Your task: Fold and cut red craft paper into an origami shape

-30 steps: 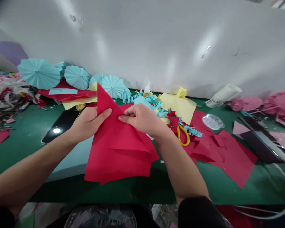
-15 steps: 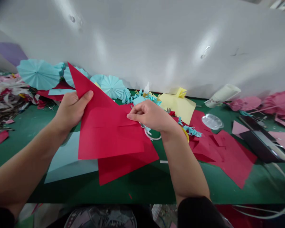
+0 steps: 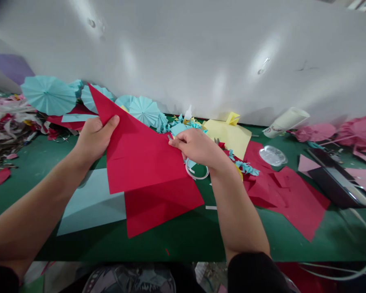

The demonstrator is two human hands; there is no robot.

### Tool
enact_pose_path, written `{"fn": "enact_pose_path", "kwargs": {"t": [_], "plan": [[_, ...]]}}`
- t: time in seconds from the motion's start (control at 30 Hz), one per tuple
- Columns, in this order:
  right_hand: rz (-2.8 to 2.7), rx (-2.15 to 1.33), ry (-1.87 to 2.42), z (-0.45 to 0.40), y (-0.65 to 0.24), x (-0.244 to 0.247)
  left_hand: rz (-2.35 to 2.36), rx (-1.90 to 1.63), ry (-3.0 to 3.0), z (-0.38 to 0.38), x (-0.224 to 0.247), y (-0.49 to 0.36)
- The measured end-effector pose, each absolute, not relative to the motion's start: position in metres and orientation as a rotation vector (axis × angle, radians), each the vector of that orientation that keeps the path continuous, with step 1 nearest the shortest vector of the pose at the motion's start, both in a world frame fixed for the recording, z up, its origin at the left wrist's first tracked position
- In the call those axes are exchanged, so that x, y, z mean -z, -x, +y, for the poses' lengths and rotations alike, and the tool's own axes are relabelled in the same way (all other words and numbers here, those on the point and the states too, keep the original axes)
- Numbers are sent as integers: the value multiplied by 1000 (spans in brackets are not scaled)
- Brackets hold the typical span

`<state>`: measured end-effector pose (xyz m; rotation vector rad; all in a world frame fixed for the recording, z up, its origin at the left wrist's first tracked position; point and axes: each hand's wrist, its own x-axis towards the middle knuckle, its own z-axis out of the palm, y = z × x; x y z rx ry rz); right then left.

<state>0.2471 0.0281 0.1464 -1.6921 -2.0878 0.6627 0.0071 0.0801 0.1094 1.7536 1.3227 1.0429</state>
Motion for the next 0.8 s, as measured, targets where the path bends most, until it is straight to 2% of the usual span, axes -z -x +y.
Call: {"fn": "enact_pose_path", "kwargs": {"t": [0.17,0.33,0.43,0.6,0.8], "plan": [[-2140,-619,1810,29,-251,-145,1387,-1119,-1773,80,-106,-12],[-2066,-418,1825,30,-255,-144,1255,-787,-1714,77,-101,-18],[-2008,-538,1633,28,-247,-143,1056,-558,-1784,70,-96,-27],[-1866,-844,1413,27,-227,-135,904,-473,-1966,55,-86,-44],[-1731,-809,1409,29,-220,-126,847,-442,-2130,46,-83,-50]]}}
